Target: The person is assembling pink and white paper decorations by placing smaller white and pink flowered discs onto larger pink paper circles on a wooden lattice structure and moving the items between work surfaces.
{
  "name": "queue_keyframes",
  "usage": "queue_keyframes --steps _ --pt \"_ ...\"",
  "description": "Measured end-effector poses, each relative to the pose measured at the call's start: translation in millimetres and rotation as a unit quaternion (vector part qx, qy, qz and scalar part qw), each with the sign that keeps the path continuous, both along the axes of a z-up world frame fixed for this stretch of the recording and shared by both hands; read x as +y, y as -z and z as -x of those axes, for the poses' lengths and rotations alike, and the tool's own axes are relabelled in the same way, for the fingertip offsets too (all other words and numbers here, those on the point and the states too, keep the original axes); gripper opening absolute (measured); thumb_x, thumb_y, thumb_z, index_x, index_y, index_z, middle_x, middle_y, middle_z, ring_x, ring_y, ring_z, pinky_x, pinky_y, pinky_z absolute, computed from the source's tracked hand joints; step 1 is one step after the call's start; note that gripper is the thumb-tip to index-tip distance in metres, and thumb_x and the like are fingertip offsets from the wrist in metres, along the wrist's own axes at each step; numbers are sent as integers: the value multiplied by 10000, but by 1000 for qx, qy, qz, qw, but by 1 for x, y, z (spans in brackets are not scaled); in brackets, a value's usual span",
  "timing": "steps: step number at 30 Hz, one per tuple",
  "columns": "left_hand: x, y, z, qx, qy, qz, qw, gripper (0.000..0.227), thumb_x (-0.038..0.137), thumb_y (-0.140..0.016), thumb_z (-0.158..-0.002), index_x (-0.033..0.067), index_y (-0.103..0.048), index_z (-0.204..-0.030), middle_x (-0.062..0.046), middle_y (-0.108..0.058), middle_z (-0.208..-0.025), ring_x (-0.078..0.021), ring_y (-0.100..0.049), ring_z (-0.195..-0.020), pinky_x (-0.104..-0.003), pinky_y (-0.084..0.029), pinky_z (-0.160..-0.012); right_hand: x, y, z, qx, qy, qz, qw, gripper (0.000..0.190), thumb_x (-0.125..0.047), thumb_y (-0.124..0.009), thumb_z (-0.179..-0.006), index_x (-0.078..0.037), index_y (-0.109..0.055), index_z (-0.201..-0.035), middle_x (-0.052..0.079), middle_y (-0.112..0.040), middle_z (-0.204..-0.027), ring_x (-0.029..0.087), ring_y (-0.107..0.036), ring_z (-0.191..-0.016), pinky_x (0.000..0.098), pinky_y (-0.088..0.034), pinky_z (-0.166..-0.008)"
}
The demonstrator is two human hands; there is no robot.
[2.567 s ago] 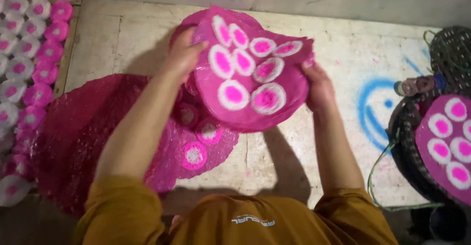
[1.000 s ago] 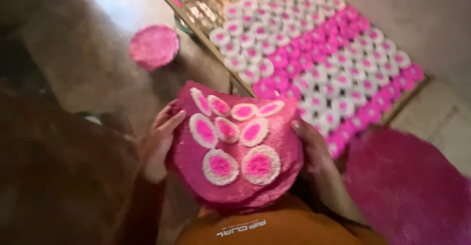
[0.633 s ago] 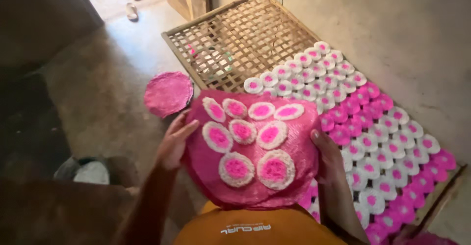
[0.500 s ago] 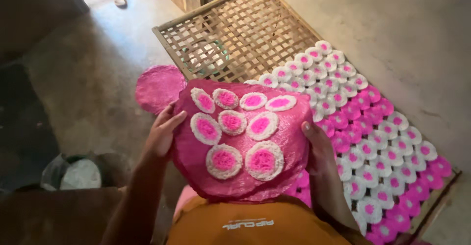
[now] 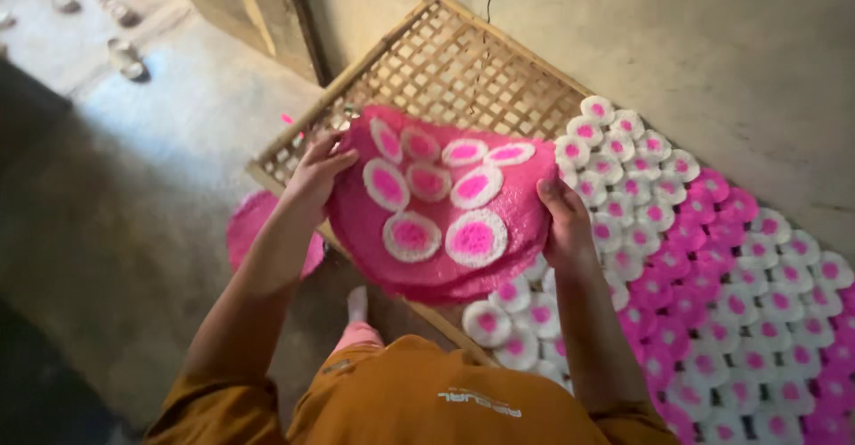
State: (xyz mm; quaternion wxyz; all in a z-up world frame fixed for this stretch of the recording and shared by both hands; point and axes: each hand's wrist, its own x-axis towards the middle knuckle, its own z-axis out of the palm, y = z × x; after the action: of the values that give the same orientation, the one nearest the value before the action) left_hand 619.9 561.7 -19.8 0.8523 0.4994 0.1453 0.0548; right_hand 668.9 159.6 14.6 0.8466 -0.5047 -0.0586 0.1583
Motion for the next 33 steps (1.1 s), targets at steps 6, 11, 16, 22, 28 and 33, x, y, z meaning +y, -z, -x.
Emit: queue_keyframes --steps 6,11,16,22,28,33 --pt "79 55 -149 -19 -45 -449 892 474 36 -695 -895 42 -573 -1353 -144 -662 -1140 -311 -626 -1053 -433 -510 -906 78 127 -49 43 150 197 968 353 -191 -622 -1041 -15 -542 -1337 66 -661 -1191 149 -659 -1023 308 -564 -919" --pt "30 89 -150 10 83 -652 753 497 169 -766 -834 109 -600 -1299 -202 -558 -1294 -371 -567 -1194 -491 -487 -1027 93 205 -19 8 197 193 961 273 -67 -599 -998 -59 -461 -1233 22 -537 -1033 109 -616 -811 300 -576 -691" --pt "-32 97 -120 64 211 -695 685 524 298 -741 -873 30 -567 -1289 -195 -489 -1336 -347 -431 -1321 -511 -411 -1096 83 188 21 -54 222 320 919 218 -78 -592 -1032 -49 -503 -1230 64 -579 -1160 118 -641 -850 289 -572 -718" --pt "-55 107 -131 29 244 -770 588 401 260 -704 -868 66 -584 -1197 -175 -547 -1220 -362 -478 -1242 -542 -442 -1003 97 169 38 27 140 253 957 169 -151 -610 -1040 -39 -600 -1166 55 -664 -1009 133 -681 -888 291 -600 -760" --pt "-88 47 -87 52 380 -609 694 299 176 -650 -927 55 -531 -1173 -124 -658 -1040 -278 -693 -823 -453 -623 -682 99 153 20 274 21 -16 961 461 -339 -602 -1000 17 -604 -1293 137 -725 -1133 251 -723 -990 371 -605 -864" --pt "-107 14 -43 -20 327 -517 791 329 239 -747 -879 71 -624 -1133 -153 -641 -1150 -318 -649 -1024 -470 -555 -839 67 140 16 252 22 115 961 477 -160 -668 -965 -46 -571 -1418 112 -675 -1228 248 -677 -1108 401 -585 -985"
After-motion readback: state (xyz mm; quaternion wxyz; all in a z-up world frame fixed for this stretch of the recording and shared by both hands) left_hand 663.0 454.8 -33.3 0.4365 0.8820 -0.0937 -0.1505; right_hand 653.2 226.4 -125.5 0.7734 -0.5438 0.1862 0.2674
